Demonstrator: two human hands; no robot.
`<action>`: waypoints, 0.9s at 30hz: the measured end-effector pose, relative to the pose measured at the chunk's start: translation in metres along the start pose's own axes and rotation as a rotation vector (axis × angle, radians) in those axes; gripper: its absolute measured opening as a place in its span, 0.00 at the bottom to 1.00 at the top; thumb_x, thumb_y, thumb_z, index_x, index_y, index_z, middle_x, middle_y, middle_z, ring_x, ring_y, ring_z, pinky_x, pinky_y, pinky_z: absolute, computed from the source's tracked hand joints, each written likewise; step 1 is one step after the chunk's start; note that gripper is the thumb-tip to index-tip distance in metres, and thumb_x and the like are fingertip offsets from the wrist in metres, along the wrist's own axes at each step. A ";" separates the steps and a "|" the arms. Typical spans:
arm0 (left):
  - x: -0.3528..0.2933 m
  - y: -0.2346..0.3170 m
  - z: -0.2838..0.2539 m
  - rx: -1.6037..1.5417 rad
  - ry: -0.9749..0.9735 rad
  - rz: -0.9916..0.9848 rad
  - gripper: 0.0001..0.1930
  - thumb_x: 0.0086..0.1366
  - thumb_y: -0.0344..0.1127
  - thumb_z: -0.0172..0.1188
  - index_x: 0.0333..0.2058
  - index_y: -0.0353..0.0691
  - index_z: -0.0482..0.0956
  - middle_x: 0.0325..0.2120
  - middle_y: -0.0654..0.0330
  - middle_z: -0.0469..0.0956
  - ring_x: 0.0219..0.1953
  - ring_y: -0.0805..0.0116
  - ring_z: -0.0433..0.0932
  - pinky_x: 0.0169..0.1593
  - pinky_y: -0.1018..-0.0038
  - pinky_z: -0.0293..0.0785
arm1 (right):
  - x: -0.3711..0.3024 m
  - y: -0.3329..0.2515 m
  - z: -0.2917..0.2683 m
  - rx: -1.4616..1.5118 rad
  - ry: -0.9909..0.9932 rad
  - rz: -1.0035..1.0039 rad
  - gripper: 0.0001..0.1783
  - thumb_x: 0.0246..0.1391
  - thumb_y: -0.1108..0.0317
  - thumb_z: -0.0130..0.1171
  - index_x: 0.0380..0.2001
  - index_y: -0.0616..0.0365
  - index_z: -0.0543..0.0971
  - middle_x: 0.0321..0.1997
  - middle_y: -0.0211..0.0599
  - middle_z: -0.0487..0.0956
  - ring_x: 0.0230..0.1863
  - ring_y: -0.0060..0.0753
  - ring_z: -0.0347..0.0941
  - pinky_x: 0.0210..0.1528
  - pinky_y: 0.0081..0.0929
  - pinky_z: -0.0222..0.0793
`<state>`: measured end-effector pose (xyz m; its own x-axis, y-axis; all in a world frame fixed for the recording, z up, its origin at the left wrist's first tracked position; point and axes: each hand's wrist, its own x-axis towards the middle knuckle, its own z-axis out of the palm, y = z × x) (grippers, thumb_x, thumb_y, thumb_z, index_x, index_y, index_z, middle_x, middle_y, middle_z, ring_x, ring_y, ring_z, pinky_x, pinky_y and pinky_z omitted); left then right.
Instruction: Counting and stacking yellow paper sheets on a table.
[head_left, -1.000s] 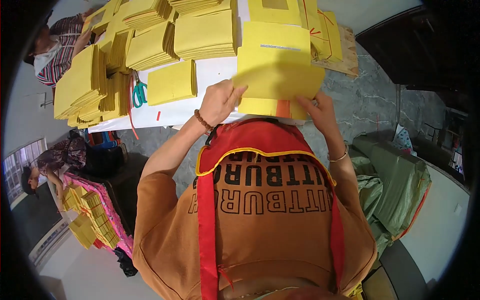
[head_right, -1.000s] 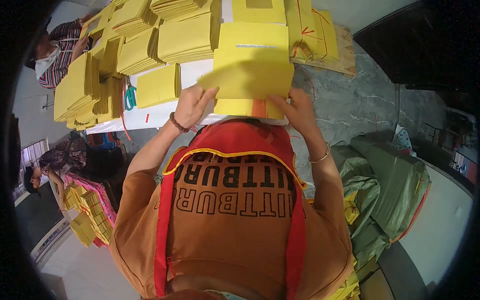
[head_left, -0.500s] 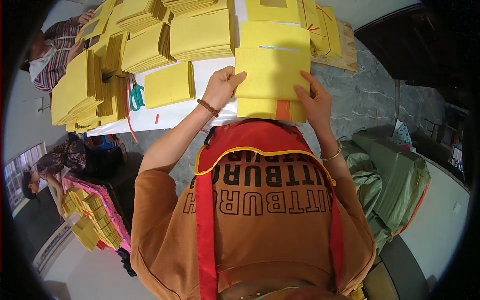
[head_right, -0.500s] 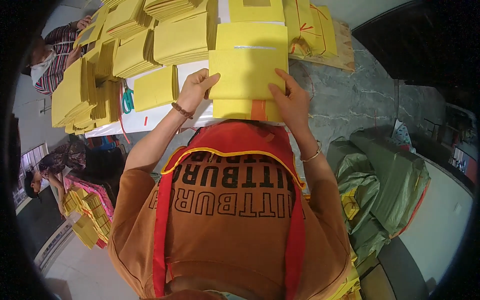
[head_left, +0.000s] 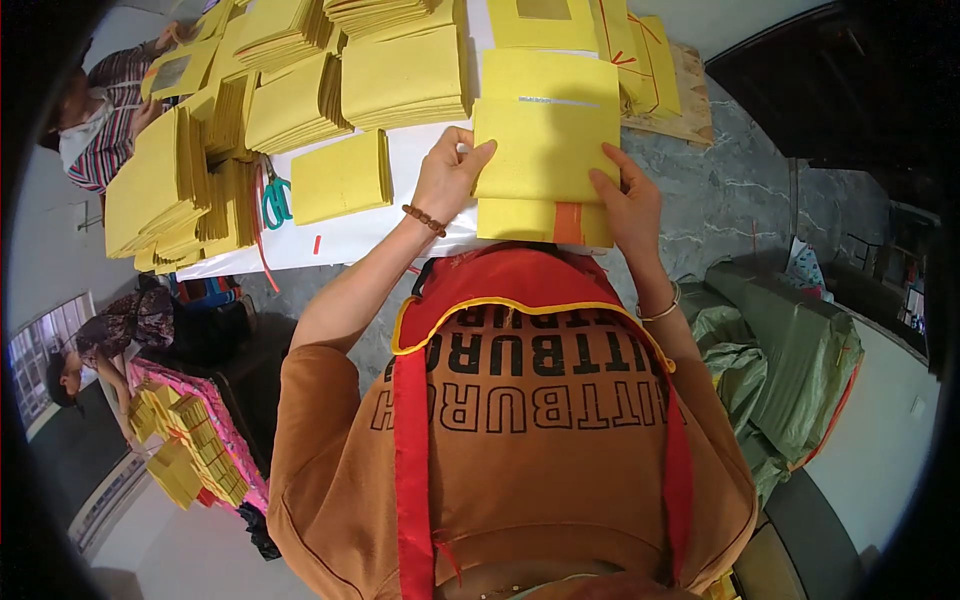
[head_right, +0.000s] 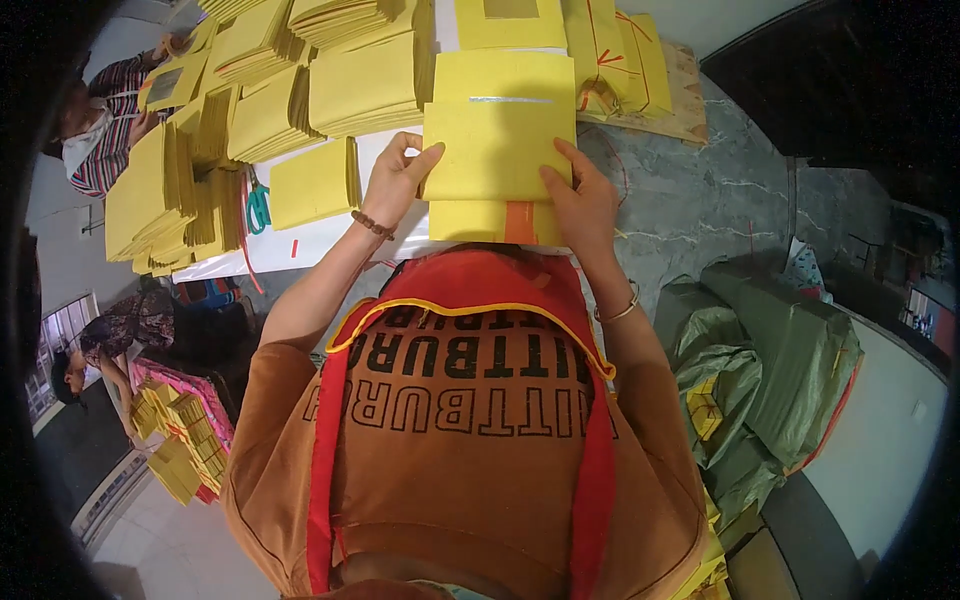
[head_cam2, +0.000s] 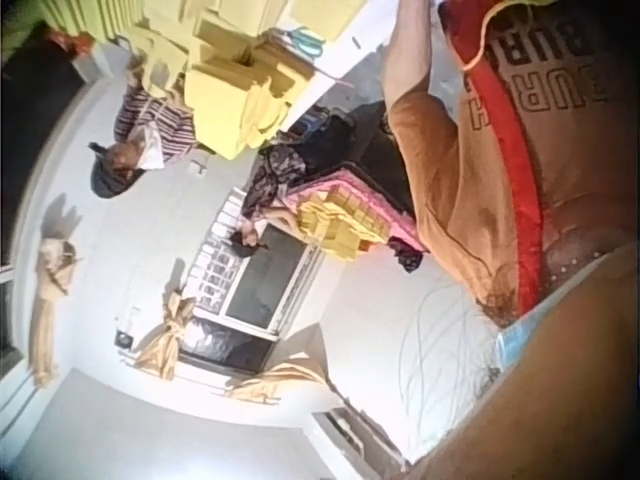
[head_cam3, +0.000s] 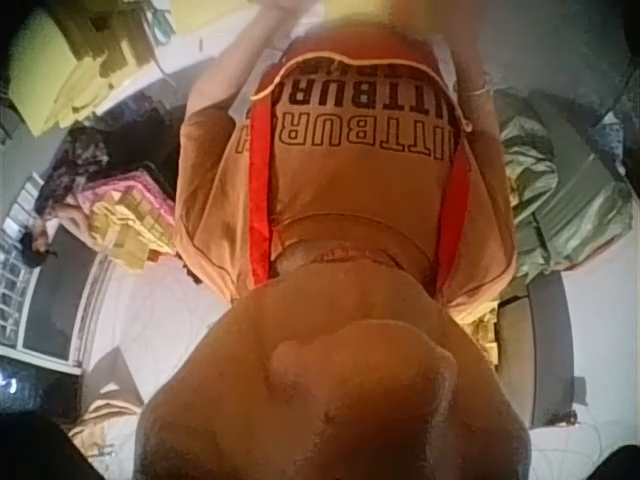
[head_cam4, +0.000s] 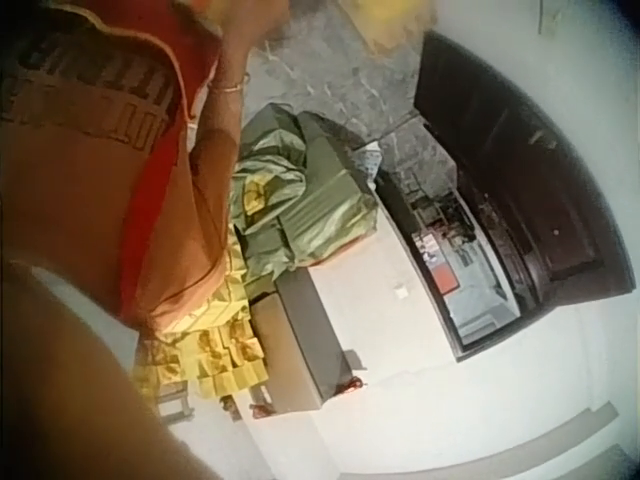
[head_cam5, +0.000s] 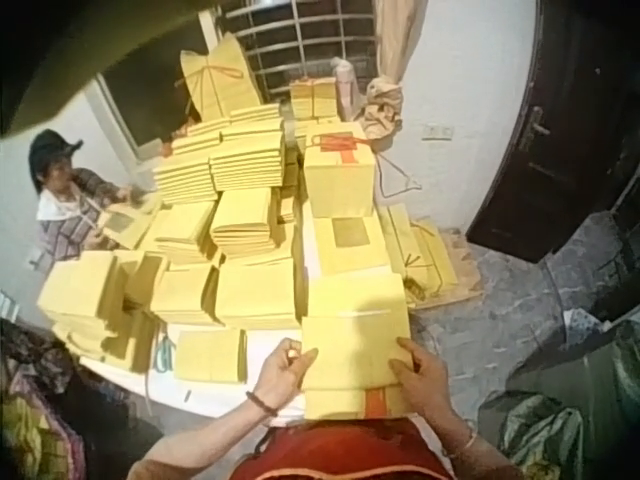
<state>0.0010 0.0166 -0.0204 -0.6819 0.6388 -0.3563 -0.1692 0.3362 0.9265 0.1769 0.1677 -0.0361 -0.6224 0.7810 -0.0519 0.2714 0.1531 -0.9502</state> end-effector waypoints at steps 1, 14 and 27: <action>-0.002 0.002 -0.001 0.001 0.002 0.001 0.10 0.62 0.37 0.56 0.27 0.36 0.69 0.12 0.67 0.66 0.14 0.80 0.61 0.18 0.78 0.57 | 0.000 0.000 0.000 -0.010 0.003 0.003 0.21 0.48 0.68 0.59 0.48 0.61 0.75 0.39 0.46 0.80 0.38 0.27 0.77 0.41 0.23 0.70; -0.014 -0.002 0.036 1.123 -0.325 1.016 0.36 0.55 0.59 0.53 0.58 0.44 0.62 0.59 0.54 0.59 0.64 0.56 0.52 0.63 0.56 0.47 | -0.001 -0.008 -0.001 -0.100 0.017 -0.030 0.21 0.47 0.67 0.59 0.47 0.62 0.75 0.39 0.49 0.80 0.38 0.35 0.78 0.40 0.25 0.70; -0.008 -0.009 0.032 1.076 -0.313 1.020 0.34 0.54 0.53 0.57 0.56 0.40 0.64 0.59 0.53 0.58 0.64 0.55 0.51 0.63 0.56 0.47 | -0.051 0.013 -0.011 -0.833 -0.287 -0.636 0.26 0.53 0.56 0.53 0.54 0.52 0.70 0.64 0.33 0.62 0.65 0.39 0.54 0.66 0.52 0.33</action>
<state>0.0313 0.0304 -0.0300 0.0153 0.9742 0.2252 0.9477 -0.0859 0.3074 0.2202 0.1362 -0.0424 -0.9443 0.2591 0.2031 0.1839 0.9269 -0.3273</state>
